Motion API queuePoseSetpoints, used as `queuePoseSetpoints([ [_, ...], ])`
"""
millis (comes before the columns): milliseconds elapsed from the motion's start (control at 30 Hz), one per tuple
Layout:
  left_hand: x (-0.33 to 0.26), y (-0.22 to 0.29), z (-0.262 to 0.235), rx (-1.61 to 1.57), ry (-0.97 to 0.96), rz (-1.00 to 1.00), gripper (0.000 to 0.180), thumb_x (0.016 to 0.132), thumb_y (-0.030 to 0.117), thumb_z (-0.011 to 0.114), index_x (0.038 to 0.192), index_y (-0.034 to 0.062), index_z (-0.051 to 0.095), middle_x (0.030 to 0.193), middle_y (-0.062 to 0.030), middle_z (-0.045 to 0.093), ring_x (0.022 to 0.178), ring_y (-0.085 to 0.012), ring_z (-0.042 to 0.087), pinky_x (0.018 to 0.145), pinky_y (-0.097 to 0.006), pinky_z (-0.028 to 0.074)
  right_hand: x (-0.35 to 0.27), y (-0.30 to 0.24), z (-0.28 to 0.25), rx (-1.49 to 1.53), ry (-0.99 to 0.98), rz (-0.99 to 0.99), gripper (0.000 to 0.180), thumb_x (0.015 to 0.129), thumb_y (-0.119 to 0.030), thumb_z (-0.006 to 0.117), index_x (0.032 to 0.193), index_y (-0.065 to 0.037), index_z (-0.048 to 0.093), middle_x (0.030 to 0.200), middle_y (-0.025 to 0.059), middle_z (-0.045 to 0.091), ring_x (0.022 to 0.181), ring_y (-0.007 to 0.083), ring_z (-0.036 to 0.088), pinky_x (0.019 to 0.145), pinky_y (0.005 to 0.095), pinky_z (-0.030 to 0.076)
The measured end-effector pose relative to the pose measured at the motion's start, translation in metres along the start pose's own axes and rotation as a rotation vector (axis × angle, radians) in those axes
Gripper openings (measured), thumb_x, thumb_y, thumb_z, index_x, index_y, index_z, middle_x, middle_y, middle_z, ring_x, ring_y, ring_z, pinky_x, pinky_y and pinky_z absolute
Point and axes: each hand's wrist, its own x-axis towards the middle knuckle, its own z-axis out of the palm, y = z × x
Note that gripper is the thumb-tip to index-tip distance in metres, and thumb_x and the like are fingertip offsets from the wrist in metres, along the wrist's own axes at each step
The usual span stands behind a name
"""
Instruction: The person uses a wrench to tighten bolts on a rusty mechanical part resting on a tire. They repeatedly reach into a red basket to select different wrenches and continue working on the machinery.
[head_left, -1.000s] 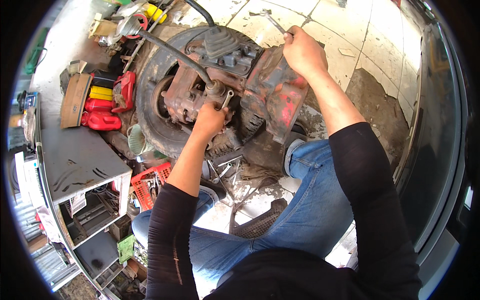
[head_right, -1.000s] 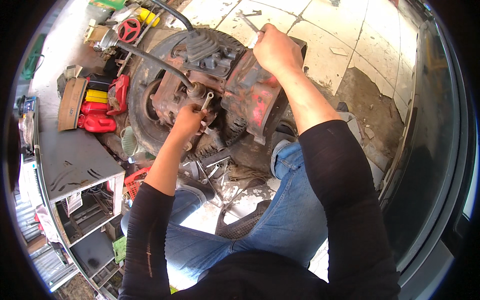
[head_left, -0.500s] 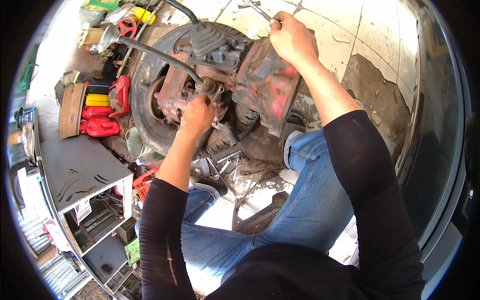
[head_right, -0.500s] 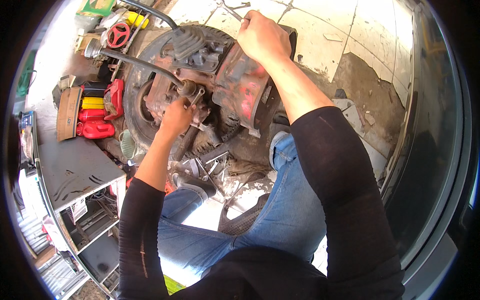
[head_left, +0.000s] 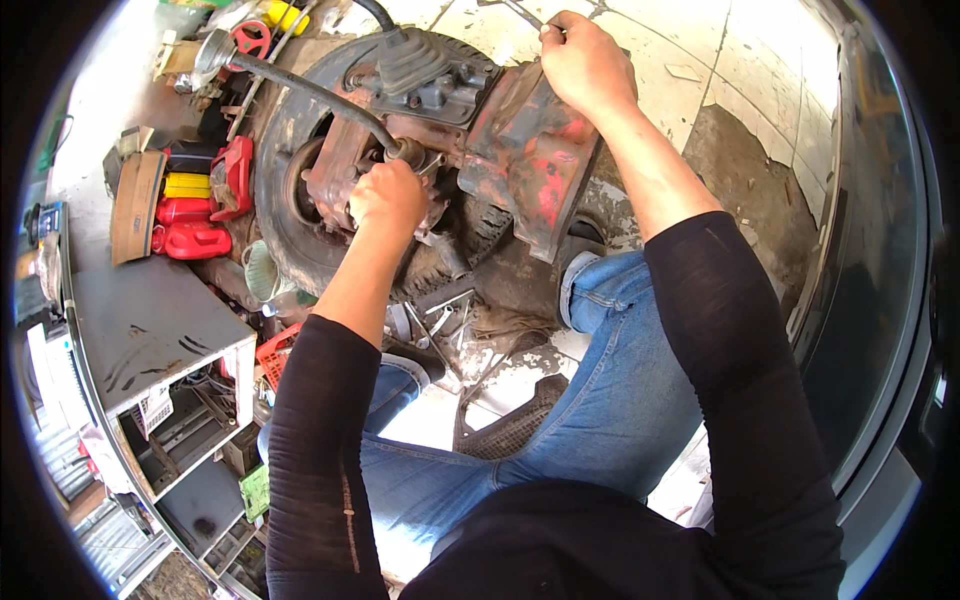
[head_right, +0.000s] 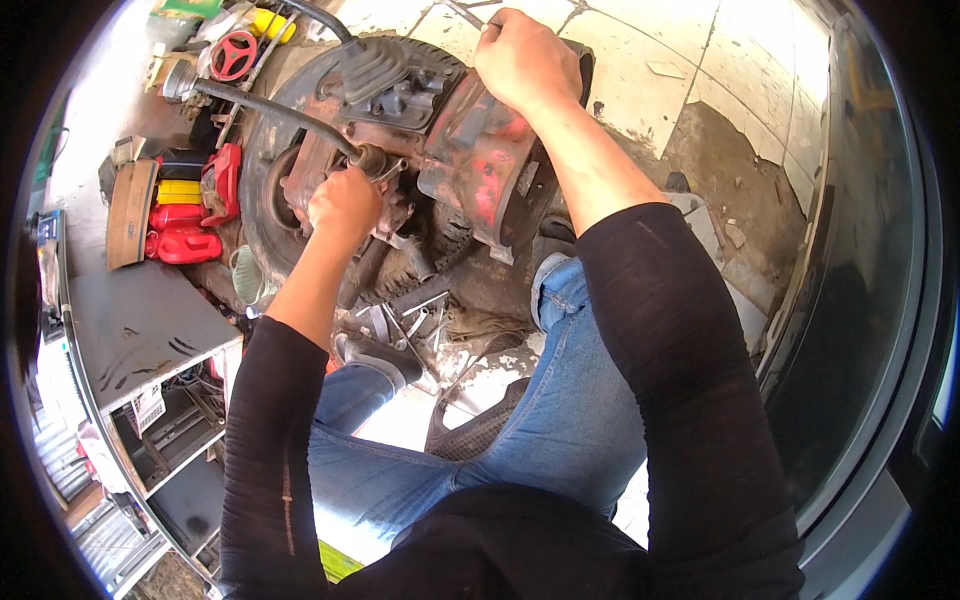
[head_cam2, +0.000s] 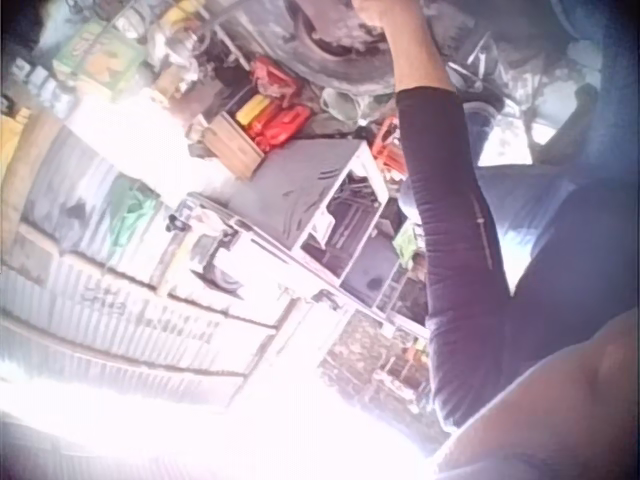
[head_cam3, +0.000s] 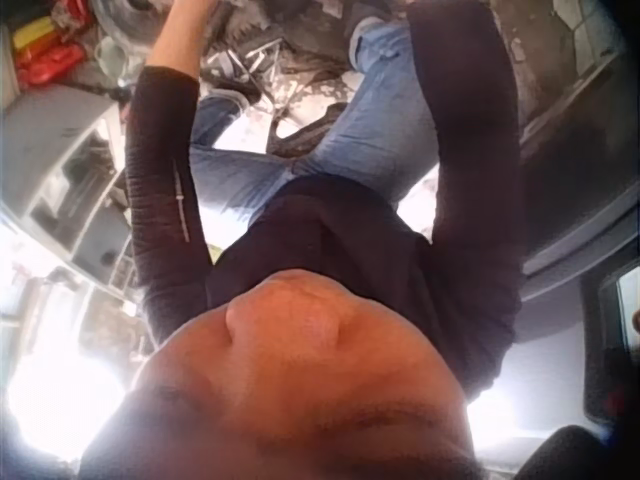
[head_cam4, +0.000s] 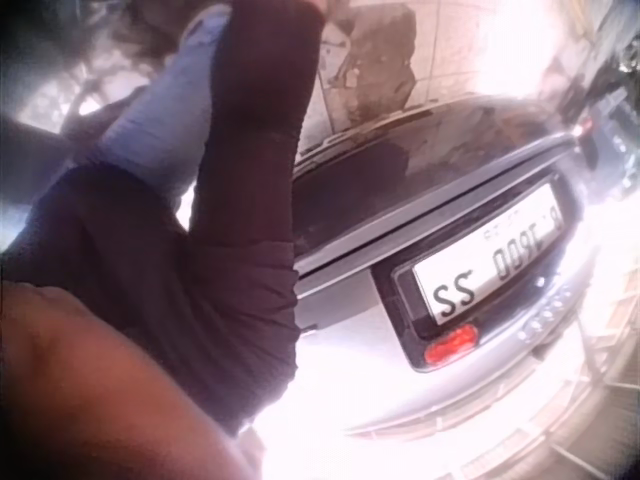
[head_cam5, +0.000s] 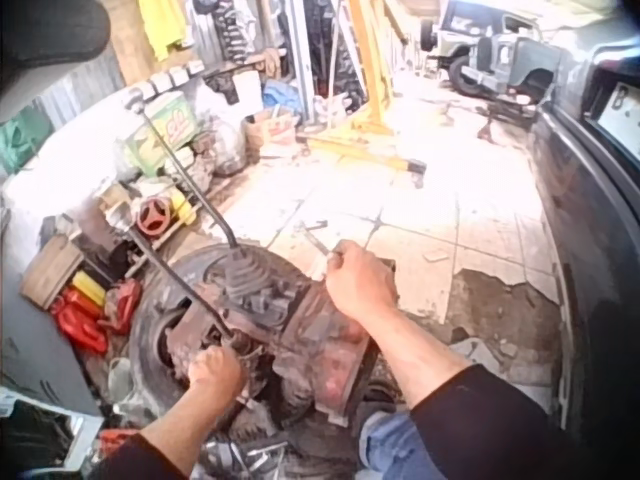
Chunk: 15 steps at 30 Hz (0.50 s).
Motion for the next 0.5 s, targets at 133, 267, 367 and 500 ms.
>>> queuePoseSetpoints([
  [133, -0.006, 0.003, 0.003, 0.007, -0.024, -0.026, 0.041, 0.096, 0.04, 0.061, 0.109, 0.0033, 0.075, 0.114, -0.021, 0.073, 0.11, -0.0373, 0.071, 0.09, -0.046, 0.058, -0.002, -0.003, -0.005, 0.0, -0.014, 0.019, 0.036, 0.098, -0.038, 0.053, 0.116, -0.012, 0.071, 0.103, 0.0133, 0.076, 0.104, 0.0348, 0.07, 0.092, 0.0467, 0.052],
  [267, -0.012, 0.004, 0.013, 0.01, -0.019, -0.025, 0.029, 0.096, 0.022, 0.056, 0.109, 0.0049, 0.076, 0.115, -0.018, 0.074, 0.109, -0.034, 0.072, 0.087, -0.043, 0.06, -0.001, -0.001, -0.005, 0.009, -0.028, 0.008, 0.037, 0.098, -0.038, 0.053, 0.116, -0.012, 0.071, 0.103, 0.0131, 0.076, 0.102, 0.0342, 0.07, 0.091, 0.0462, 0.052],
  [367, -0.014, 0.013, 0.021, 0.009, -0.018, -0.013, 0.029, 0.097, 0.02, 0.055, 0.108, 0.0053, 0.077, 0.114, -0.0182, 0.074, 0.109, -0.0344, 0.072, 0.087, -0.043, 0.06, -0.001, -0.002, -0.005, 0.024, -0.039, 0.0, 0.037, 0.098, -0.038, 0.053, 0.116, -0.011, 0.071, 0.102, 0.0132, 0.075, 0.101, 0.0343, 0.07, 0.09, 0.0461, 0.052],
  [500, -0.014, 0.019, 0.018, -0.016, 0.008, -0.004, 0.028, 0.096, 0.018, 0.054, 0.107, 0.0056, 0.077, 0.114, -0.0181, 0.074, 0.109, -0.0346, 0.072, 0.087, -0.043, 0.06, -0.001, -0.002, -0.007, 0.017, -0.049, -0.003, 0.038, 0.098, -0.038, 0.053, 0.115, -0.01, 0.071, 0.1, 0.0141, 0.075, 0.1, 0.0348, 0.07, 0.09, 0.0461, 0.052],
])
